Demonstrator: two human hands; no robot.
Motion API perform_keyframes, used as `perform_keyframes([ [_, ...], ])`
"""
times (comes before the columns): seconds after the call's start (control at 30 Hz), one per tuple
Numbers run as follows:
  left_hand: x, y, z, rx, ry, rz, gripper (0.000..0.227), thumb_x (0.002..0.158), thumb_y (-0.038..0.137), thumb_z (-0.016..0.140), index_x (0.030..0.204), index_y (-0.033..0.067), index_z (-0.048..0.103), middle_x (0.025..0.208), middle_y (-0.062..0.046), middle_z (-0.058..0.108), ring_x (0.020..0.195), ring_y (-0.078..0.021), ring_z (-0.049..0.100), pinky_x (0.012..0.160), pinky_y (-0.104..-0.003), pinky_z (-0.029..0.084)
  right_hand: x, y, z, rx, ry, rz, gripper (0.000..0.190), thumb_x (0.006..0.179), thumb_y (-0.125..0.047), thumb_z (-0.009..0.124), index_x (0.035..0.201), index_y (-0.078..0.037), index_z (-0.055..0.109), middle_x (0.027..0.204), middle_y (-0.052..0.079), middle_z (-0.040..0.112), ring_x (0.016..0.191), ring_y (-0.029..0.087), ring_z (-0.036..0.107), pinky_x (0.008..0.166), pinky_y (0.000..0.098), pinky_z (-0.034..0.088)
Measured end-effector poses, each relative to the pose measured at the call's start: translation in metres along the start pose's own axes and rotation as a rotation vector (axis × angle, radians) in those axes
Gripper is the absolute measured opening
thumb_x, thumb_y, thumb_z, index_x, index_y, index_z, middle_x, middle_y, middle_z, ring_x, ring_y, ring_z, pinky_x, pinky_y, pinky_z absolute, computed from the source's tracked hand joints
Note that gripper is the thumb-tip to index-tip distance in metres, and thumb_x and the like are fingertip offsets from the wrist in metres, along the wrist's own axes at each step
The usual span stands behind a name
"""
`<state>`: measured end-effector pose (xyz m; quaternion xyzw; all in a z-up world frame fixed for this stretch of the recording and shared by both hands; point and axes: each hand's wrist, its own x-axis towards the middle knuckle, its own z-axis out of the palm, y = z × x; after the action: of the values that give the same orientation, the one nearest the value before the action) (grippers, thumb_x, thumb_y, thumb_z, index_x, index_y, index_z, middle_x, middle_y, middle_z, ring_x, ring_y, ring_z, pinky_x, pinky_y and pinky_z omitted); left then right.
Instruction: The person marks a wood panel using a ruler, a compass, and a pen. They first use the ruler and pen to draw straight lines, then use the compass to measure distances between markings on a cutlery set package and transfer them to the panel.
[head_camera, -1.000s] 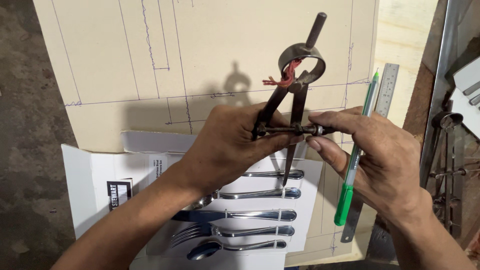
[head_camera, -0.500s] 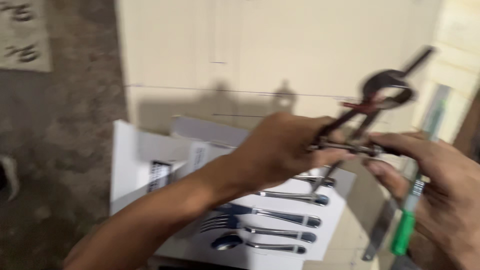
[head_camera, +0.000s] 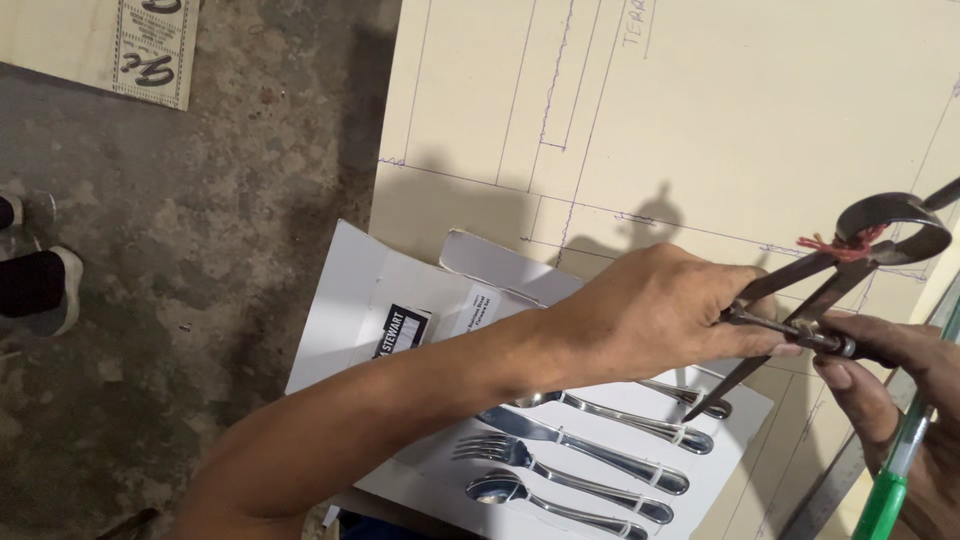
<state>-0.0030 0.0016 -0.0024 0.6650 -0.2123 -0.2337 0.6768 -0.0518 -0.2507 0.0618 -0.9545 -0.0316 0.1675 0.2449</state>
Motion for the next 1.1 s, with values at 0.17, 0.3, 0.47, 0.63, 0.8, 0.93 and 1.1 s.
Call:
perform_keyframes([
  [0.17, 0.0, 0.005, -0.004, 0.028, 0.009, -0.017, 0.029, 0.097, 0.035, 0.066, 0.108, 0.0085, 0.071, 0.055, 0.005, 0.059, 0.041, -0.0048, 0.055, 0.039, -0.025, 0.043, -0.001, -0.004, 0.002, -0.055, 0.02, 0.023, 0.028, 0.104, -0.019, 0.071, 0.12, 0.004, 0.069, 0.097, 0.016, 0.071, 0.096, 0.023, 0.072, 0.09, 0.0358, 0.059],
  [0.3, 0.0, 0.004, -0.003, 0.028, 0.015, -0.01, 0.031, 0.097, 0.038, 0.066, 0.107, 0.0088, 0.07, 0.058, 0.004, 0.063, 0.045, -0.0059, 0.061, 0.043, -0.026, 0.048, 0.003, -0.004, 0.002, -0.121, -0.015, 0.027, 0.026, 0.102, -0.017, 0.071, 0.118, 0.004, 0.07, 0.092, 0.016, 0.07, 0.091, 0.023, 0.072, 0.088, 0.0376, 0.058],
  [0.47, -0.001, 0.0, -0.001, 0.027, 0.034, 0.003, 0.032, 0.096, 0.038, 0.066, 0.107, 0.0085, 0.07, 0.059, 0.003, 0.065, 0.046, -0.0068, 0.063, 0.044, -0.026, 0.049, -0.004, -0.003, 0.006, -0.041, 0.034, 0.036, 0.025, 0.109, -0.019, 0.068, 0.118, 0.004, 0.068, 0.097, 0.016, 0.069, 0.092, 0.021, 0.071, 0.083, 0.0319, 0.058],
  [0.63, -0.001, 0.004, -0.003, 0.057, 0.036, 0.013, 0.032, 0.096, 0.038, 0.067, 0.107, 0.0078, 0.07, 0.059, 0.002, 0.065, 0.046, -0.0079, 0.063, 0.044, -0.027, 0.049, 0.006, -0.024, -0.001, -0.094, 0.02, -0.043, 0.02, 0.105, -0.011, 0.069, 0.117, 0.004, 0.07, 0.096, 0.017, 0.07, 0.092, 0.023, 0.071, 0.088, 0.0369, 0.057],
  [0.8, -0.009, 0.025, -0.002, 0.163, 0.013, 0.094, 0.031, 0.101, 0.036, 0.067, 0.112, 0.0065, 0.068, 0.07, 0.001, 0.067, 0.051, -0.0098, 0.063, 0.046, -0.029, 0.05, 0.008, -0.074, -0.024, 0.187, 0.097, -0.125, 0.042, 0.092, -0.006, 0.073, 0.127, 0.007, 0.055, 0.106, 0.017, 0.069, 0.102, 0.025, 0.07, 0.094, 0.0392, 0.059],
  [0.93, -0.018, 0.047, 0.021, 0.418, -0.066, 0.197, 0.045, 0.09, 0.035, 0.076, 0.122, 0.0052, 0.067, 0.078, -0.006, 0.071, 0.064, -0.0173, 0.068, 0.059, -0.034, 0.056, -0.02, -0.078, -0.033, 0.407, 0.338, -0.204, 0.05, 0.097, -0.008, 0.073, 0.136, 0.006, 0.045, 0.118, 0.019, 0.064, 0.098, 0.026, 0.07, 0.088, 0.0381, 0.062],
  [1.1, -0.041, 0.05, -0.016, 0.657, 0.023, 0.384, 0.078, 0.091, 0.042, 0.08, 0.15, 0.0028, 0.047, 0.123, -0.014, 0.071, 0.118, -0.0284, 0.068, 0.104, -0.042, 0.056, -0.059, -0.034, -0.064, 0.354, 0.427, -0.322, 0.035, 0.108, -0.012, 0.068, 0.134, 0.001, 0.049, 0.116, 0.014, 0.065, 0.091, 0.023, 0.073, 0.084, 0.0316, 0.065],
])
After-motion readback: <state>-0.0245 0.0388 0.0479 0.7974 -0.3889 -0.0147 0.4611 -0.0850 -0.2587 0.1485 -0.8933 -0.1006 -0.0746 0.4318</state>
